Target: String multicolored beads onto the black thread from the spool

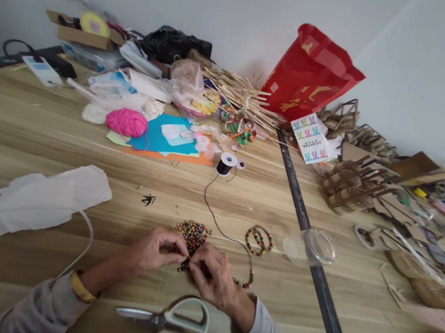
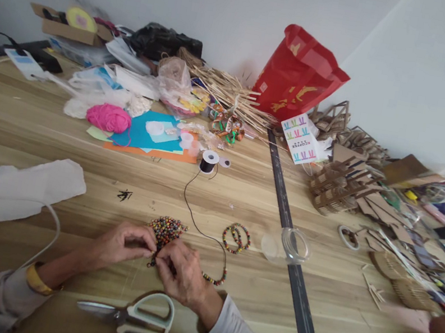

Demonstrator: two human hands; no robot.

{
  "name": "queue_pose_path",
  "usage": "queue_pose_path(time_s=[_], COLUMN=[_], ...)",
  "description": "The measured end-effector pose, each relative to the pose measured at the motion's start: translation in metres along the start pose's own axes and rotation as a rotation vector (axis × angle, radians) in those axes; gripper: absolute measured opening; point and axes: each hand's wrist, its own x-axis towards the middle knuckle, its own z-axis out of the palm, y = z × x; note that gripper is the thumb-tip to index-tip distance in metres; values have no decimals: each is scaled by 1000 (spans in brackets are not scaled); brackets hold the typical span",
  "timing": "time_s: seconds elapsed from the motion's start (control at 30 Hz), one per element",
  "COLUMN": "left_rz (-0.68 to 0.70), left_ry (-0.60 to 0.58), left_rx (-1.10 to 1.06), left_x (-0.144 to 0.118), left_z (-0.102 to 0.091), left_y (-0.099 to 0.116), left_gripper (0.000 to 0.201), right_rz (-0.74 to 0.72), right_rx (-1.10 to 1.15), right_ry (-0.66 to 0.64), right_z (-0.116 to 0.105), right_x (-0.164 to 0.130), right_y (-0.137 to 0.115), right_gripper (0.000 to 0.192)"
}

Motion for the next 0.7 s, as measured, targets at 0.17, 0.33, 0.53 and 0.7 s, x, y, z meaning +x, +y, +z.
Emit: queue_pose_path(time_s=[0.17,0.33,0.53,0.7], left_rz=[-11,-29,-46,-31], left_ry=[-12,-14,-17,-20], left_rx=[3,6,10,7], left_x=[0,-1,-1,-1], left_z=[0,0,0,1], left_y=[1,-2,-3,-3], left_gripper=[10,13,15,13], right_rz=[4,3,-7,-7], right_rx=[5,-7,-14,-3], right_ry=[-11,6,25,13], right_z=[0,-1,-2,-2], right_x=[-1,0,2,2], right_y=[1,0,-1,-1], right_gripper=[8,9,10,9])
